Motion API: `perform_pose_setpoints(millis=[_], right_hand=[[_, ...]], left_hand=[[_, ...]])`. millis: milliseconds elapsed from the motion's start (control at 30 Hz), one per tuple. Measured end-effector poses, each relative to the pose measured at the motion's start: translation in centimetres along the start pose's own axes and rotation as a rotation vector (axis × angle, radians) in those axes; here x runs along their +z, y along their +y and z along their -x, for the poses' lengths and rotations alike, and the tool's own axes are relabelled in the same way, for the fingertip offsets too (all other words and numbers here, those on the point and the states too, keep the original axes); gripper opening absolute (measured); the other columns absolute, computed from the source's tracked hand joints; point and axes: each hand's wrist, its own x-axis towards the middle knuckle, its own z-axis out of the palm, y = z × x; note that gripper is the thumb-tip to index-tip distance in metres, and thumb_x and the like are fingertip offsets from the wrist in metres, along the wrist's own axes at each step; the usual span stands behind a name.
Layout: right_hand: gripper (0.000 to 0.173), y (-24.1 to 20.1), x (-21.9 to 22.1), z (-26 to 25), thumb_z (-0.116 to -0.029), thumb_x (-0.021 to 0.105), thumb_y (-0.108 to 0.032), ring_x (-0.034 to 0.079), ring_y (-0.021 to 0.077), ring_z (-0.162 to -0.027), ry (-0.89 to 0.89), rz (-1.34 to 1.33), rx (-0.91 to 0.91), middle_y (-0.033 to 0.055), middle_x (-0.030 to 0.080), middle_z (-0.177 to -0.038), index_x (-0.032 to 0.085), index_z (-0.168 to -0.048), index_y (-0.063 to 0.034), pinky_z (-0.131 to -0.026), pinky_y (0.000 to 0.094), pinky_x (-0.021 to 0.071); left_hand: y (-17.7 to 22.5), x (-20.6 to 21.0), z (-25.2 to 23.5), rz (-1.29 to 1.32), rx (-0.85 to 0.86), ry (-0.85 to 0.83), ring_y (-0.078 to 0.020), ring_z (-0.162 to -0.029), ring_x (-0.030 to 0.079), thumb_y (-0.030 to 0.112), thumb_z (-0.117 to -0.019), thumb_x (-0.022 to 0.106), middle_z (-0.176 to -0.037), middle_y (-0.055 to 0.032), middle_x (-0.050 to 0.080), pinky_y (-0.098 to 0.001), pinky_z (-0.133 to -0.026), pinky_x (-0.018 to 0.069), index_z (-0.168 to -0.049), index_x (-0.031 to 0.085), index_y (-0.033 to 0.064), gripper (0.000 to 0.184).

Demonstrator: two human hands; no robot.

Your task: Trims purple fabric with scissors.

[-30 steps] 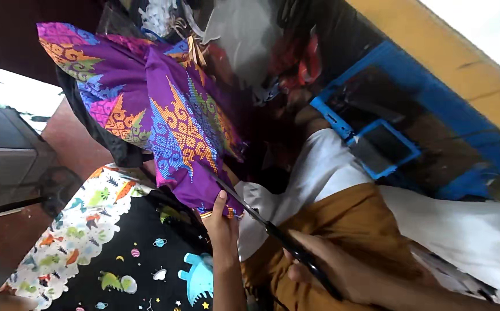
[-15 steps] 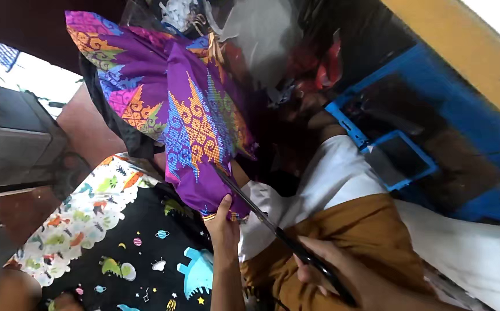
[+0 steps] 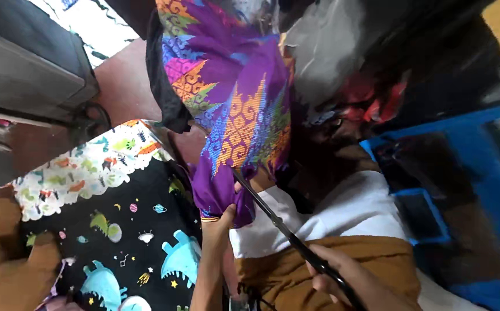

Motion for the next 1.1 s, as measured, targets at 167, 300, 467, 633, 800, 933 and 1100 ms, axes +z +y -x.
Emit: perform_pose_setpoints(millis=[167, 300, 467, 633, 800, 933, 1100], right_hand=[[0.065, 0.0, -2.2, -0.7, -0.0778, 0.065, -0.076, 0.050, -0.0039, -0.056, -0.029, 0.118, -0.026, -0.0110, 0.055, -0.068, 0.064, -0.091, -0.0124, -0.050, 0.0169, 0.0437], [0.070, -1.9, -4.9, -2.8, -0.0727, 0.063, -0.083, 0.051, -0.0040, -0.057, -0.123, 0.259, -0.027, -0.0119, 0.056, -0.069, 0.064, -0.093, -0.0163, -0.051, 0.0168, 0.0445], [0.070, -5.2, -7.0, -4.7, -0.0678, 0.065, -0.086, 0.049, -0.0050, -0.058, -0.140, 0.440, -0.021, -0.0140, 0.055, -0.068, 0.065, -0.090, -0.0201, -0.051, 0.0163, 0.0423], [0.066, -6.4, -8.6, -5.1, -0.0684, 0.069, -0.082, 0.048, -0.0068, -0.056, -0.157, 0.514, -0.016, -0.0151, 0.055, -0.068, 0.065, -0.089, -0.0199, -0.049, 0.0143, 0.0406], [0.068, -8.2, -10.4, -7.1, -0.0658, 0.067, -0.086, 0.049, -0.0073, -0.057, -0.252, 0.667, -0.032, -0.0153, 0.055, -0.067, 0.066, -0.087, -0.0210, -0.050, 0.0143, 0.0415], [0.070, -10.4, -11.7, -8.9, -0.0626, 0.067, -0.087, 0.050, -0.0068, -0.057, -0.272, 0.788, -0.030, -0.0153, 0.056, -0.066, 0.067, -0.087, -0.0218, -0.052, 0.0156, 0.0426], [0.068, -12.9, -13.2, -11.0, -0.0670, 0.067, -0.085, 0.050, -0.0074, -0.057, -0.430, 0.838, -0.061, -0.0147, 0.056, -0.066, 0.066, -0.088, -0.0200, -0.052, 0.0137, 0.0413]], left_hand=[[0.9, -2.0, -0.1, -0.039, -0.008, 0.016, -0.0066, -0.087, 0.073, -0.009, -0.0805, 0.066, -0.091, 0.0037, 0.075, -0.0288, -0.081, 0.0624, -0.109, 0.058, 0.0053, 0.033], [1.3, -3.8, -0.4, -0.081, 0.020, -0.068, -0.0080, -0.092, 0.073, -0.009, -0.0815, 0.067, -0.098, 0.0031, 0.076, -0.0308, -0.086, 0.0617, -0.113, 0.061, 0.0039, 0.035], [1.7, -5.4, -1.0, -0.114, 0.028, -0.089, -0.0087, -0.095, 0.072, -0.005, -0.0811, 0.070, -0.100, 0.0023, 0.076, -0.0322, -0.088, 0.0615, -0.116, 0.060, 0.0024, 0.037], [2.2, -6.3, -1.3, -0.078, -0.002, -0.076, -0.0061, -0.092, 0.072, -0.001, -0.0827, 0.071, -0.097, 0.0055, 0.075, -0.0296, -0.087, 0.0614, -0.114, 0.061, 0.0049, 0.034], [2.2, -6.4, -2.6, 0.102, -0.001, -0.042, -0.0118, -0.077, 0.074, 0.009, -0.0945, 0.065, -0.088, -0.0003, 0.076, -0.0310, -0.075, 0.0642, -0.112, 0.060, 0.0055, 0.019], [2.0, -7.0, -3.0, 0.122, 0.014, -0.022, -0.0112, -0.073, 0.073, 0.009, -0.0926, 0.067, -0.086, 0.0003, 0.076, -0.0298, -0.072, 0.0641, -0.110, 0.061, 0.0078, 0.019], [2.1, -7.9, -3.0, 0.192, -0.009, -0.040, -0.0087, -0.070, 0.072, 0.026, -0.0925, 0.066, -0.085, 0.0014, 0.075, -0.0271, -0.065, 0.0628, -0.108, 0.062, 0.0117, 0.021]])
